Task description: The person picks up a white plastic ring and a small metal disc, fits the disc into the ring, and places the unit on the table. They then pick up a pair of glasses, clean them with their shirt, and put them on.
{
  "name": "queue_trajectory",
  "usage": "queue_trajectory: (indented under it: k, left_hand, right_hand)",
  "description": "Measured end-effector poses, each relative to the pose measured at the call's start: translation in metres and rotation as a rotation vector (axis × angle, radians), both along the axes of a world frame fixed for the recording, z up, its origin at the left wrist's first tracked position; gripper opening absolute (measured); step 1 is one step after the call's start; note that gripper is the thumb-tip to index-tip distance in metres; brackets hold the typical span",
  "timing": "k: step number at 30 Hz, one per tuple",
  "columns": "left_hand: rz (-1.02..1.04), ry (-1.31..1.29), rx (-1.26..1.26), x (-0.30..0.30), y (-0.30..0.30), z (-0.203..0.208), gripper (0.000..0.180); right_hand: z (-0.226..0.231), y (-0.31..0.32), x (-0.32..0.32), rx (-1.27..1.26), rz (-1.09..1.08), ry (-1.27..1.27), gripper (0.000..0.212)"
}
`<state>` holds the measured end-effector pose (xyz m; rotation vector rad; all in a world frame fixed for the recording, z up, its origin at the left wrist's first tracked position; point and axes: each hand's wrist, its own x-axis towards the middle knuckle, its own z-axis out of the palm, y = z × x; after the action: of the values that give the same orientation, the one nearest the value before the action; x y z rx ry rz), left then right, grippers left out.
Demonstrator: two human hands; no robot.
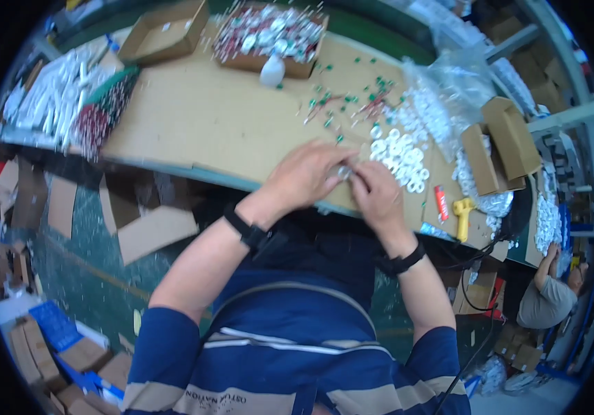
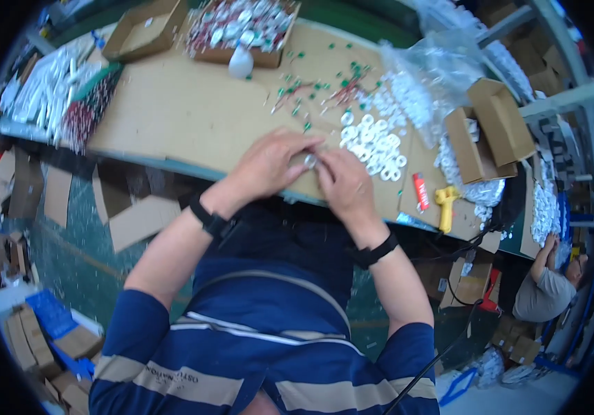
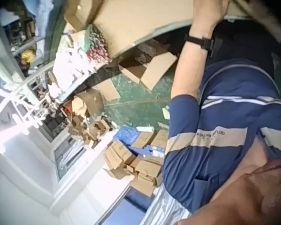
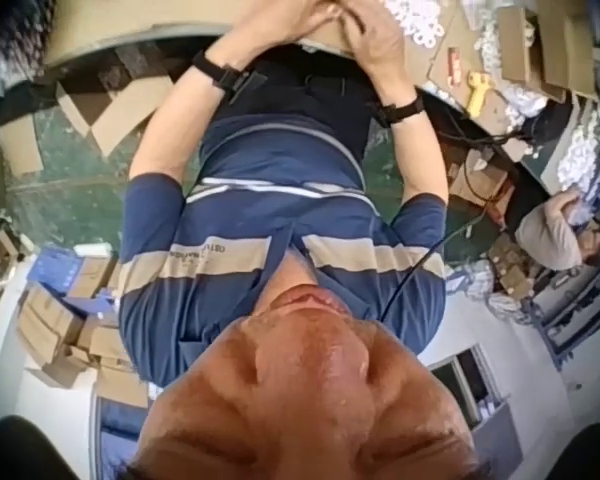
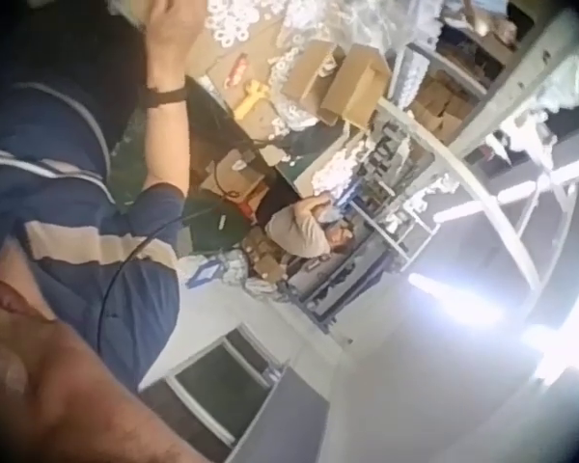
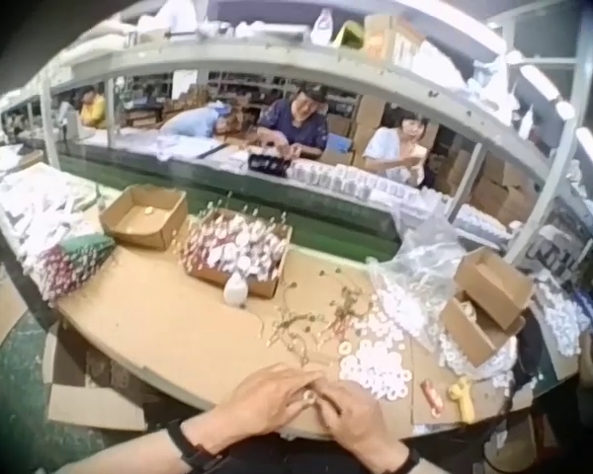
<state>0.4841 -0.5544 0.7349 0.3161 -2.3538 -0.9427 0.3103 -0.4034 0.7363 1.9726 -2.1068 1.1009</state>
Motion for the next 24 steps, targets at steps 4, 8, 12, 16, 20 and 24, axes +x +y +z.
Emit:
queue_trajectory:
  k: [4, 8, 12, 16, 20, 24]
  left_hand:
    - [0.003, -0.089, 0.038, 0.002, 0.001, -0.005, 0.059]
    - [0.063, -0.138, 0.072, 0.005, -0.002, -0.007, 0.055]
    - [0.093, -0.147, 0.021, 0.013, 0.012, -0.014, 0.051]
    - [0.089, -0.131, 0.016, 0.014, 0.009, -0.015, 0.051]
    - [0.089, -0.076, 0.097, 0.017, 0.003, -0.016, 0.052]
    - [0.118, -0.037, 0.278, 0.016, 0.001, -0.018, 0.05]
  right_hand:
    - [-0.02, -0.002, 0.004, -0.047, 0.007, 0.05, 0.033]
    - [-0.002, -0.004, 0.011, -0.016, -0.002, 0.045, 0.024]
    - [0.003, 0.021, 0.015, -0.032, -0.061, 0.045, 0.022]
    - [0.032, 0.05, -0.014, -0.178, -0.118, 0.1, 0.023]
    - [0.075, 0.078, -0.052, -0.259, -0.168, 0.036, 0.022]
    - [0.164, 0.107, -0.124, -0.385, -0.322, 0.065, 0.019]
